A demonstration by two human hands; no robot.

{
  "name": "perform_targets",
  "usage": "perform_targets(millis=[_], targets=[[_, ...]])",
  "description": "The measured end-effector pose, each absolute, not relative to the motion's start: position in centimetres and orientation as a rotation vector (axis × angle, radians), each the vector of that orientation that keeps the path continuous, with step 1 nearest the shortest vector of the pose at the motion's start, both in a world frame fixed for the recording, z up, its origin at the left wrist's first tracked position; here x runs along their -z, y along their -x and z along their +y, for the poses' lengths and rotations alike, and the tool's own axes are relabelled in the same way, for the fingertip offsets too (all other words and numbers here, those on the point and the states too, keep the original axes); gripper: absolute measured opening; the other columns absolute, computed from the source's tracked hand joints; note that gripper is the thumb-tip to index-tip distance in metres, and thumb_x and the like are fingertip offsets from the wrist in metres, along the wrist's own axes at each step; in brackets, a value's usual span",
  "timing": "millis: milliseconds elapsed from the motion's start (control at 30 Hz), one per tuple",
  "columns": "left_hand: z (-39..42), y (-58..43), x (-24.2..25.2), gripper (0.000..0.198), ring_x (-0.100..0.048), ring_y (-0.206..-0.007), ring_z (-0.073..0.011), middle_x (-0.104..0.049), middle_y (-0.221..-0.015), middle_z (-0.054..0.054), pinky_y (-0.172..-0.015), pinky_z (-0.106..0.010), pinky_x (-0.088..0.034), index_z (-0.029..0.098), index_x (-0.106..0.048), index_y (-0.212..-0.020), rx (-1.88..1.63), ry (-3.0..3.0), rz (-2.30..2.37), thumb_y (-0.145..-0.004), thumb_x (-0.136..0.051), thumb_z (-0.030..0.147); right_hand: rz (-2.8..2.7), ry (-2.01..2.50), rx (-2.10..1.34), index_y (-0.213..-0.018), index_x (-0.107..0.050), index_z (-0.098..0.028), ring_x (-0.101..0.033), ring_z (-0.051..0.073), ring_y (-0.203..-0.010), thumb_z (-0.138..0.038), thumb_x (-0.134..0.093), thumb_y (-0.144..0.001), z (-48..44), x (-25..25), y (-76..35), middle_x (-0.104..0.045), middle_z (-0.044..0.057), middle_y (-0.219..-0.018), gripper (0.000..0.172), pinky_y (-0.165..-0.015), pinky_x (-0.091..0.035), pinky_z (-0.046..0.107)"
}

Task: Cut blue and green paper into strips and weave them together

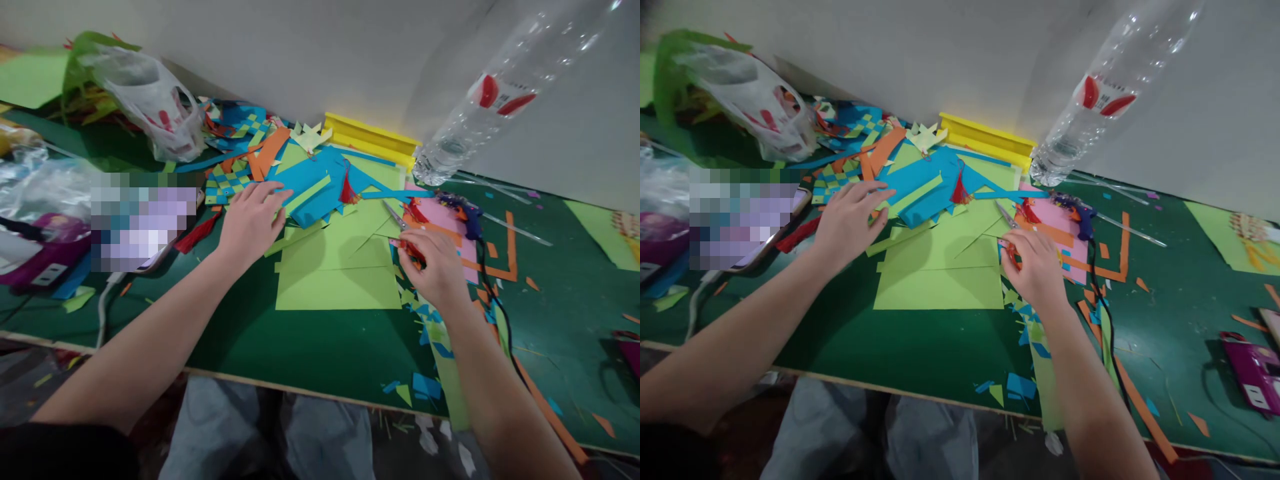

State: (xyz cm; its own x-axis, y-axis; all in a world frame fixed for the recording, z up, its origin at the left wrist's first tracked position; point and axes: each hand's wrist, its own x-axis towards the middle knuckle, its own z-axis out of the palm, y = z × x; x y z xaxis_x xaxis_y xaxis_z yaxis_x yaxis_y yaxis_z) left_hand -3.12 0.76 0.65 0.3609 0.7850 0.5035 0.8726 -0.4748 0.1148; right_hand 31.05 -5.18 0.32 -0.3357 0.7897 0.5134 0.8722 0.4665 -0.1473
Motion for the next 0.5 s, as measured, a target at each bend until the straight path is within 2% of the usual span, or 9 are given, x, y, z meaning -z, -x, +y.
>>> perform_targets(millis=[67, 267, 500], targets=[[0.6, 2.7, -0.6, 0.035, -0.055, -0.117, -0.0312, -0.061, -0.128, -0.012, -0.096, -0.047, -0.042, 0.020, -0.061, -0.126, 0.687, 2.549, -1.391, -0.097, -0.042, 0.027, -2.206, 1.375, 0.211, -0.108, -0.062, -0.021, -0.063, 0.028, -0.105, -0.025, -0.054, -0.091, -5.1, -0.3, -31.0, -0.070, 0.011, -0.111, 0.019, -0.093, -0.048, 0.045], [0.1, 1.5, 0.0, 0.029, -0.060, -0.103, -0.0265, -0.068, -0.109, -0.009, -0.090, -0.042, -0.040, 0.019, -0.068, -0.111, 0.471, 2.748, -1.103, -0.097, -0.049, 0.036, -2.366, 1.246, 0.186, -0.109, -0.064, -0.023, -0.063, 0.026, -0.101, -0.033, -0.059, -0.091, -5.3, -0.3, -30.7, -0.071, 0.009, -0.108, 0.021, -0.095, -0.044, 0.046], [-0.9, 0.6, -0.3, 0.041, -0.062, -0.097, -0.0244, -0.072, -0.102, -0.007, -0.091, -0.039, -0.036, 0.020, -0.070, -0.112, 0.324, 2.885, -0.914, -0.092, -0.055, 0.052, -2.428, 1.198, 0.169, -0.087, -0.071, -0.025, -0.060, 0.021, -0.081, -0.035, -0.062, -0.090, -5.5, -0.5, -30.5, -0.070, 0.003, -0.082, 0.014, -0.091, -0.042, 0.046]])
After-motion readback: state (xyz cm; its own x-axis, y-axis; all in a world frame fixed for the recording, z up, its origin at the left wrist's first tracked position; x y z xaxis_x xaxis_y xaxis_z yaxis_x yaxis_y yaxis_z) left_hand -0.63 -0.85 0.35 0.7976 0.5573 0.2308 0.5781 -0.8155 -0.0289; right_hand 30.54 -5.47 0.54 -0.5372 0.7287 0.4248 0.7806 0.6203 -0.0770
